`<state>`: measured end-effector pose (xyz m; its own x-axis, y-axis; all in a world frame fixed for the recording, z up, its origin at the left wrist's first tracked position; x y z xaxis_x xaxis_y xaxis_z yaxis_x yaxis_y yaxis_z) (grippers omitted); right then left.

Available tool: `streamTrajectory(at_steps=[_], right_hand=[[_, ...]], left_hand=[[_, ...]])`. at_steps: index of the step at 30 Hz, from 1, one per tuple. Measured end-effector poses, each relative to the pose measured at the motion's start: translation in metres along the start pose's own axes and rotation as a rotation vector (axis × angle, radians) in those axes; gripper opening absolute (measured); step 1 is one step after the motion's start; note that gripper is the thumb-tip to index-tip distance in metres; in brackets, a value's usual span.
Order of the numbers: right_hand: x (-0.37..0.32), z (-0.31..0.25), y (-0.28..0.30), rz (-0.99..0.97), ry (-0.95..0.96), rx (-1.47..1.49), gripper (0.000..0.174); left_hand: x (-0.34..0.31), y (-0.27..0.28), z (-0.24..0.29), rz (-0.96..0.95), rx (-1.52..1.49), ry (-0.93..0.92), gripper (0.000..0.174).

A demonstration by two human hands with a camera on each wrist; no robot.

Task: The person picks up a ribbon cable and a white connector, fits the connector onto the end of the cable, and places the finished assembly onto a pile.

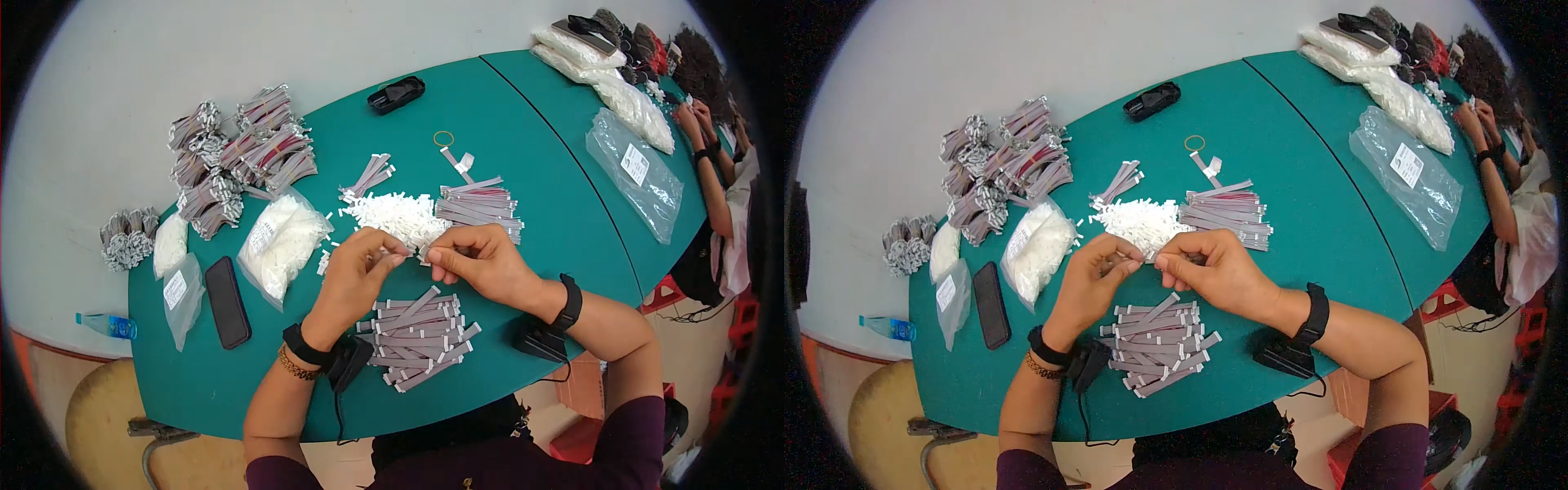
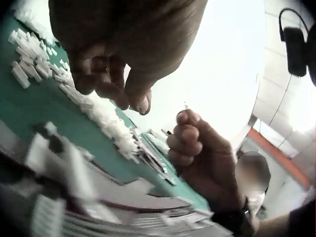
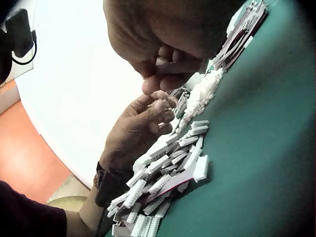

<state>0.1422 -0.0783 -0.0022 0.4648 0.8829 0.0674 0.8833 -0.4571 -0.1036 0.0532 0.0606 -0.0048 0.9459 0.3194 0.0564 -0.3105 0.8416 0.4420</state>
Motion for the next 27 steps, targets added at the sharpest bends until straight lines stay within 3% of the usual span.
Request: streamTrajectory(at_steps=[3, 6, 27], right_hand=[[-0.001, -0.003, -0.001, -0.008, 0.010, 0.045, 0.016], [-0.003, -0.007, 0.000, -0.005, 0.048, 0.068, 0.016], [-0.008, -0.010, -0.009, -0.063, 0.036, 0.161, 0.016]], left_hand=[[-0.004, -0.006, 0.011, -0.134, -0.349, 0.185, 0.011], [-0.008, -0.011, 0.016, -0.160, -0.482, 0.214, 0.012], [-0.016, -0.025, 0.011, -0.117, -0.847, 0.240, 0.015]])
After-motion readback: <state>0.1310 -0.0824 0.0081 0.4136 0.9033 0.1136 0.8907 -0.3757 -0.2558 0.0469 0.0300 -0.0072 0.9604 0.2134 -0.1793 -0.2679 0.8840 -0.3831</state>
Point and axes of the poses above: each hand's wrist, its own x-axis towards the middle knuckle, its own y-axis out of the back of the hand, z = x × y, the point moved 6 cm from there along x, towards the middle knuckle, and after that the axes turned 3 degrees about y, right-handed, at the moved point
